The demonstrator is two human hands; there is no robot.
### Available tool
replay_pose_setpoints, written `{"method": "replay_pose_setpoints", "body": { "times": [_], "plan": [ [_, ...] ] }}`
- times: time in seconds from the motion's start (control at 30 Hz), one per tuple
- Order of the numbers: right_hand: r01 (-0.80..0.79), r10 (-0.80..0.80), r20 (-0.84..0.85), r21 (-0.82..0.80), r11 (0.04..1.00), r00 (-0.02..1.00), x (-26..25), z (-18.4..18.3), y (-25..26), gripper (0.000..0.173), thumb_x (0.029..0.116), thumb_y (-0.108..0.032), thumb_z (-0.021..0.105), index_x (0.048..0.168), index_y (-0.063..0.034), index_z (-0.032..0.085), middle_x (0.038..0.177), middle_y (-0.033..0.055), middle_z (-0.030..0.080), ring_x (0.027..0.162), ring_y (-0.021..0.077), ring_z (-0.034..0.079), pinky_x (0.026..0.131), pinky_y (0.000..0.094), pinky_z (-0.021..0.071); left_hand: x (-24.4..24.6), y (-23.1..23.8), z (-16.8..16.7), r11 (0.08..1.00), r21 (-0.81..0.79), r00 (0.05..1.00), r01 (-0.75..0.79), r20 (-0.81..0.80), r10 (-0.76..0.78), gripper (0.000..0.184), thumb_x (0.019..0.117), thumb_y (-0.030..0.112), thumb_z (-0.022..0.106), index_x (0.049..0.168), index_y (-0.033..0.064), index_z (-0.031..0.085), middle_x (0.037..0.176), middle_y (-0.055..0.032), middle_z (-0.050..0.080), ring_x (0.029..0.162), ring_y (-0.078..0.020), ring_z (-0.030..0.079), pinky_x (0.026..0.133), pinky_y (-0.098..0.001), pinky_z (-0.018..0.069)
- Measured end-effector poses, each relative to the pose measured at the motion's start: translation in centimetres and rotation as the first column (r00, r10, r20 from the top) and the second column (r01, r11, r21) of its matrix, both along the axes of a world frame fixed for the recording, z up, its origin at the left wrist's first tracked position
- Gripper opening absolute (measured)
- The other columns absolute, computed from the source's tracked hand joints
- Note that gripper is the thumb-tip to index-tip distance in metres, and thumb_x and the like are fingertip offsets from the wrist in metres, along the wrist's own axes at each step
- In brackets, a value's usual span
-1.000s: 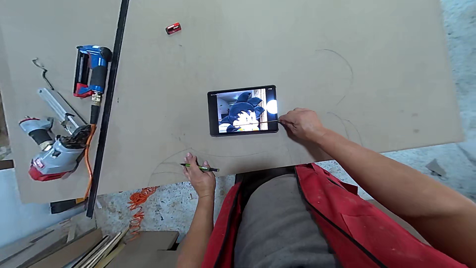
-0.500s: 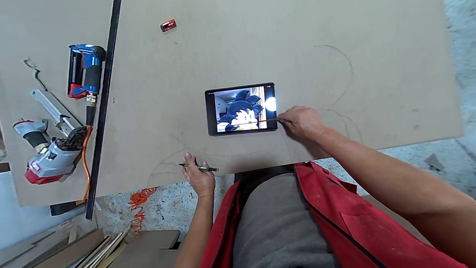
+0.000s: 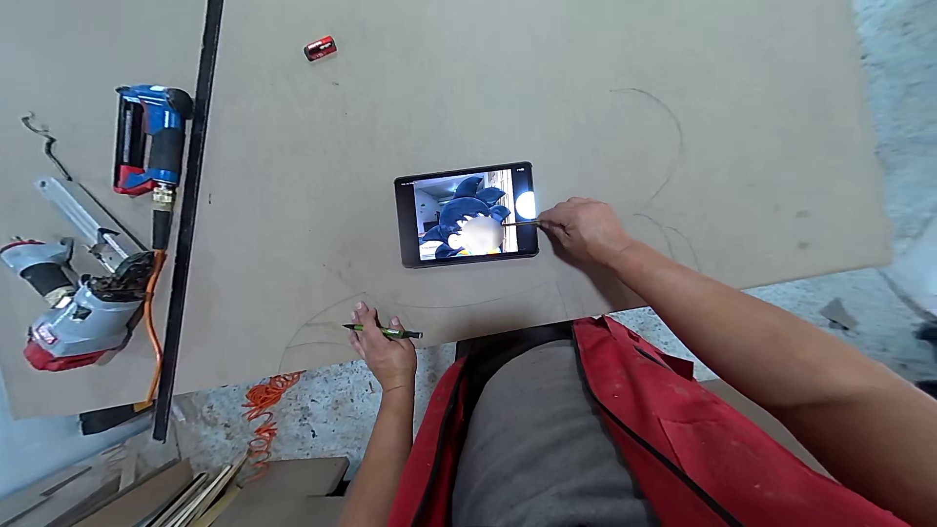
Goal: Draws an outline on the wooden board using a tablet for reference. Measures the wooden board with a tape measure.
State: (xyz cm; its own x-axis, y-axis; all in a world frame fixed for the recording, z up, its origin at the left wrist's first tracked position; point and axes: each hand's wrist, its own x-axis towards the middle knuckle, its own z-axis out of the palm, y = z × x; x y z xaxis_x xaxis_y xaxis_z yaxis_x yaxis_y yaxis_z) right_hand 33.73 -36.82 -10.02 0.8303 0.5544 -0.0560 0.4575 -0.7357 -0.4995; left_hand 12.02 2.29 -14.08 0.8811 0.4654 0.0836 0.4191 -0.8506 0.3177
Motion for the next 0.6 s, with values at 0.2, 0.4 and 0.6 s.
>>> {"method": "replay_pose_setpoints", "body": {
  "times": [0.2, 0.4, 0.6],
  "plan": [
    [0.022, -0.022, -0.019, 0.006, 1.000, 1.000, 1.5, 0.3, 0.2, 0.028, 0.1065, -0.025, 0.050, 0.115, -0.0182, 0.076, 0.105, 0.0050, 0.076, 0.101, 0.0271, 0.071, 0.086, 0.0496, 0.0556, 0.2, -0.1, 0.0, 1.000, -0.007, 1.000, -0.001, 0.016, 0.001, 0.050, 0.1054, 0.029, 0.045, 0.144, -0.0020, 0.051, 0.161, -0.0180, 0.040, 0.152, -0.0348, 0.034, 0.126, -0.0544, 0.0199],
    [0.034, -0.034, -0.018, 0.004, 0.999, 0.999, 1.5, 0.4, 0.4, 0.028, 0.1062, -0.026, 0.050, 0.115, -0.0192, 0.076, 0.105, 0.0041, 0.076, 0.100, 0.0265, 0.071, 0.085, 0.0491, 0.0564, 0.0, 0.0, -0.1, 1.000, 0.012, 0.999, -0.003, 0.036, 0.002, 0.050, 0.1058, 0.030, 0.047, 0.144, -0.0014, 0.051, 0.160, -0.0187, 0.041, 0.151, -0.0355, 0.035, 0.125, -0.0541, 0.0216],
    [0.064, -0.064, -0.051, -0.012, 0.998, 0.997, 1.8, 0.8, 0.5, 0.029, 0.1066, -0.026, 0.050, 0.117, -0.0196, 0.076, 0.108, 0.0041, 0.076, 0.104, 0.0262, 0.070, 0.089, 0.0492, 0.0555, 0.1, -0.1, 0.3, 1.000, 0.003, 1.000, 0.011, 0.015, -0.011, 0.049, 0.1059, 0.028, 0.047, 0.143, -0.0025, 0.052, 0.160, -0.0204, 0.041, 0.152, -0.0351, 0.035, 0.126, -0.0542, 0.0201]
  ]
}}
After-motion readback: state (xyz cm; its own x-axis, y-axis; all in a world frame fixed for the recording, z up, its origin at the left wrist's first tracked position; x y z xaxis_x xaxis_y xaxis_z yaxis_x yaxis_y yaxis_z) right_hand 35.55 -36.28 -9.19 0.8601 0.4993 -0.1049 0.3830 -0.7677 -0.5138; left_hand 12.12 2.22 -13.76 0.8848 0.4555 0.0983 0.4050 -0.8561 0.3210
